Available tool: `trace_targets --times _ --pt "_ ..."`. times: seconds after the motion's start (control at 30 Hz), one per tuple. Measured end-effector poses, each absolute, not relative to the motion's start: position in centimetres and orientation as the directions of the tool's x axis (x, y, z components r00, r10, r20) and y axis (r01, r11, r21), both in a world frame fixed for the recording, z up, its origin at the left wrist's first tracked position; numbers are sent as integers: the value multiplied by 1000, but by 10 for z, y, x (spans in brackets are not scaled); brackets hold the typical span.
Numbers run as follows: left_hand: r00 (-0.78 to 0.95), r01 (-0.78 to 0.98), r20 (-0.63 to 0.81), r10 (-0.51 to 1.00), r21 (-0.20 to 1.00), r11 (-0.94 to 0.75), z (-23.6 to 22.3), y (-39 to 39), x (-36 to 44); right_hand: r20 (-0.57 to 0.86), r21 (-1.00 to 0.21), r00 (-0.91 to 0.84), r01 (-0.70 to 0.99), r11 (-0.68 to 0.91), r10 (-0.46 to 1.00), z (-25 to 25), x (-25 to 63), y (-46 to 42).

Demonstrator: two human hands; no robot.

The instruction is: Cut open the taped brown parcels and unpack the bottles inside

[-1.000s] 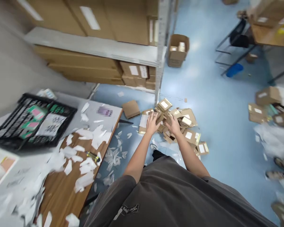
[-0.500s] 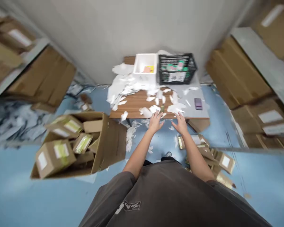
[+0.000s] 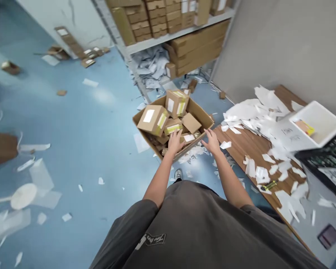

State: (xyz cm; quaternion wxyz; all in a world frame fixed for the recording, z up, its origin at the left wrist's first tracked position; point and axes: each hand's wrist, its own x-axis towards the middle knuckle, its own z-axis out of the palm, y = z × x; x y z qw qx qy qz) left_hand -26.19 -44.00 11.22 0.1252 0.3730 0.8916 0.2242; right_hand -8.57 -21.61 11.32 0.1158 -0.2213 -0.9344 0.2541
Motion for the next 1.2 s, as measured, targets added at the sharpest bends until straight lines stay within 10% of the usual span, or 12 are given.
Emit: trace_targets --times 0.57,1.0,1.2 --pt "-914 -27 -377 149 424 905 12 -504 -477 -77 -579 -988 -64 813 -133 32 -408 -233" --pt "-946 -231 -295 -131 336 913 23 -432 -411 -248 -693 -918 -55 719 -309 -10 -548 -237" --pt "-955 -101 -294 29 418 903 25 -447 -384 -331 -724 -898 44 689 -291 -23 -528 -274"
